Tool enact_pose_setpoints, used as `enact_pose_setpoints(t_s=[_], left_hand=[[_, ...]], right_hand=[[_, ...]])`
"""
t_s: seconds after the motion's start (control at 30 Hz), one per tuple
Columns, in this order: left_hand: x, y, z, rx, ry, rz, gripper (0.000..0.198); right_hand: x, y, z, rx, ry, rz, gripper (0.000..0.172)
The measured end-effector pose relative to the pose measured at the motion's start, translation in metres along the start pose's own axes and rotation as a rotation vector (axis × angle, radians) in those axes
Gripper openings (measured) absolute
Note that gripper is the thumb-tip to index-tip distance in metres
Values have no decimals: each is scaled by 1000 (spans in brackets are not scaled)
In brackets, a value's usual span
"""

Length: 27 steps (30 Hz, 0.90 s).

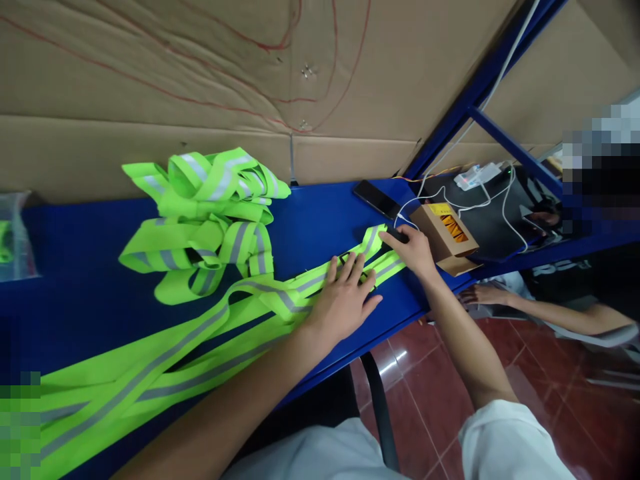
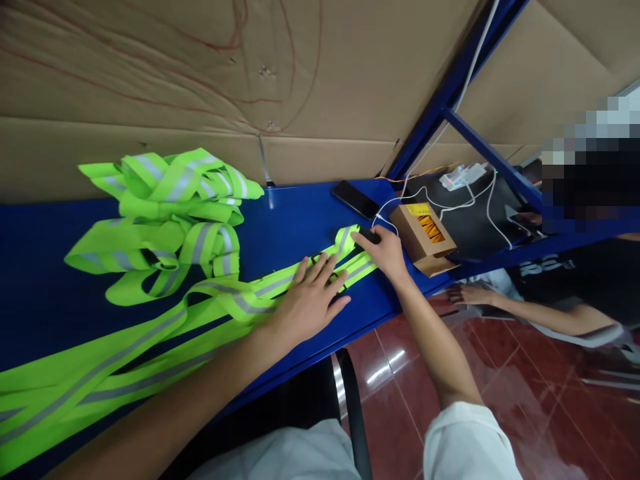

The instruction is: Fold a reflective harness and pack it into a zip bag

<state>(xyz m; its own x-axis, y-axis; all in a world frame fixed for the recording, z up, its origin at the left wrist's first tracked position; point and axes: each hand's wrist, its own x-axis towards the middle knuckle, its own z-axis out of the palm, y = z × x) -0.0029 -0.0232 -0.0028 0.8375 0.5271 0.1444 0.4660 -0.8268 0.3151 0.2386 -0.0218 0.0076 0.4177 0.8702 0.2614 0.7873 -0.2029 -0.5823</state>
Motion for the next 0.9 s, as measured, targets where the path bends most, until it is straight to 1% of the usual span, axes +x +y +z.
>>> enact_pose_setpoints(t_s=[0.2,0.3,0.33,0.37,0.43,0.5,0.57,0.63,0.7,0.8,0.87,0.9], left_hand=[[-8,-13,-2,-15,-37,32,58],[-6,-16,-5,-35,-78,47,56],[-5,-17,-6,-38,-89,46,56],[-4,-17,-7,-37,-94,42,56],[-4,-16,-7,-31,-88,33,57],[-5,-16,-7,-25,-71,28,58],[-7,-16,-6,-19,-47,30,57],[-10,-17,-7,-6,-25,35,56],[-12,-19,-8,14,-7,46,55],[-15,-21,-9,47,18,65,54],[-16,-22,-10,58,21,72,53],[-16,-22,-11,57,18,74,53]], right_hand=[[-1,-1,3,49,126,4,48],[-12,-3,4,-71,216,-79,44],[-16,-4,5,-142,212,-121,42],[-21,-5,7,-214,178,-169,41],[-29,-6,10,-317,48,-264,40],[-35,-8,13,-371,-77,-357,40],[-38,-10,14,-408,-136,-431,41],[-39,-13,12,-404,-162,-475,46],[-39,-15,10,-327,-185,-496,52],[-37,-14,10,-162,-187,-475,43],[-34,-12,13,-108,-132,-404,39],[-32,-10,15,-108,-105,-349,42]])
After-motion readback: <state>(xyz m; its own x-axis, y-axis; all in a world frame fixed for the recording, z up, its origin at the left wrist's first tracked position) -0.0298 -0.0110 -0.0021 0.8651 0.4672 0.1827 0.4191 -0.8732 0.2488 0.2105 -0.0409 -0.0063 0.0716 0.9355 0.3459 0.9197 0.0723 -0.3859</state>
